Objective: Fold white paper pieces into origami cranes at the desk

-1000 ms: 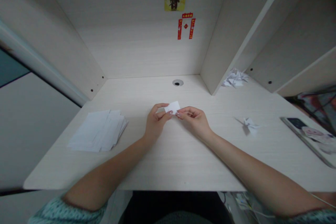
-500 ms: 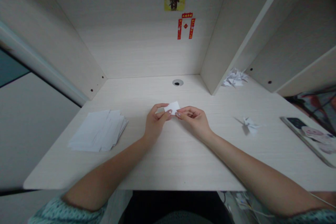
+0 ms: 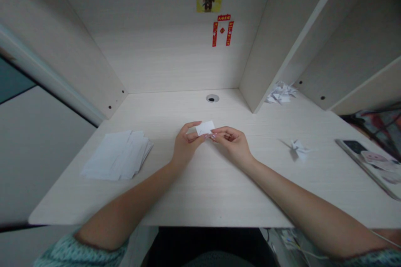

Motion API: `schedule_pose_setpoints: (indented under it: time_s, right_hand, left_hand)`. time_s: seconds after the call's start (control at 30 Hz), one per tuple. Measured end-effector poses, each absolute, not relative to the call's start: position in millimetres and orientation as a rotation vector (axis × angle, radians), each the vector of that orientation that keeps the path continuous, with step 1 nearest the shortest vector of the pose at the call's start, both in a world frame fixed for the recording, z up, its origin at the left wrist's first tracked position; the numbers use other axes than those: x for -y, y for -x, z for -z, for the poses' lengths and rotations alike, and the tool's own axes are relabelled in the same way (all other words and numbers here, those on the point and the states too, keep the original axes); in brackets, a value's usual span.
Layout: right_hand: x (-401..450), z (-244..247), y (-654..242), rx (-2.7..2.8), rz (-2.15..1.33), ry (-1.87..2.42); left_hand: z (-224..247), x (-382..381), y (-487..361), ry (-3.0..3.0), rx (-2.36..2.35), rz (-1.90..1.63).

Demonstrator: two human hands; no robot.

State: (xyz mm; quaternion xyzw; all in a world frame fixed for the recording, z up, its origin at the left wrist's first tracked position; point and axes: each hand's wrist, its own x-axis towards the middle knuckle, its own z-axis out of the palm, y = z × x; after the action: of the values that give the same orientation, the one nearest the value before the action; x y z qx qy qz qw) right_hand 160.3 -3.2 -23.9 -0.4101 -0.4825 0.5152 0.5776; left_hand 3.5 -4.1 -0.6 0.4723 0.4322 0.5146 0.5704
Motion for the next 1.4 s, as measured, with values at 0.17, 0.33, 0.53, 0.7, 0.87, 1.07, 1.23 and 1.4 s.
schedule_pose_setpoints:
  time_s: [0.17,0.33,0.53,0.7,0.87,1.07,1.23,1.4]
  right_hand:
    - [4,23,-160,1.138,-1.208,0.953]
    - [3,25,-161,1.155,-1.19,0.98]
    - [1,23,-160,1.138,-1.193,0.977]
    - [3,22,-157,1.128,-1.147,0.937]
    - [5,27,-152,1.121,-1.227,0.905]
    - [8,24,-151,1.091,-1.289,0.922]
    - [8,22,-153,1.075,-1.37,0.894]
    - [7,19,-154,1.066,-1.433,0.887]
  left_hand:
    - [3,3,-3,-1.1,-1.033,-1.23]
    - [3,2,-4,-1.08,-1.077,-1.234]
    - [6,1,-3,-1.107,-1.057,-1.246]
    - [12,1,-1,-1.298,-1.141,-1.228]
    - [8,7,-3,-1.436,-1.188,-1.179]
    - [7,8,-3,-1.394,-1.169,-1.179]
    - [8,5,-2,-1.329,-1.167,-1.195]
    - [5,2,-2,-1.27,-1.189,-1.25]
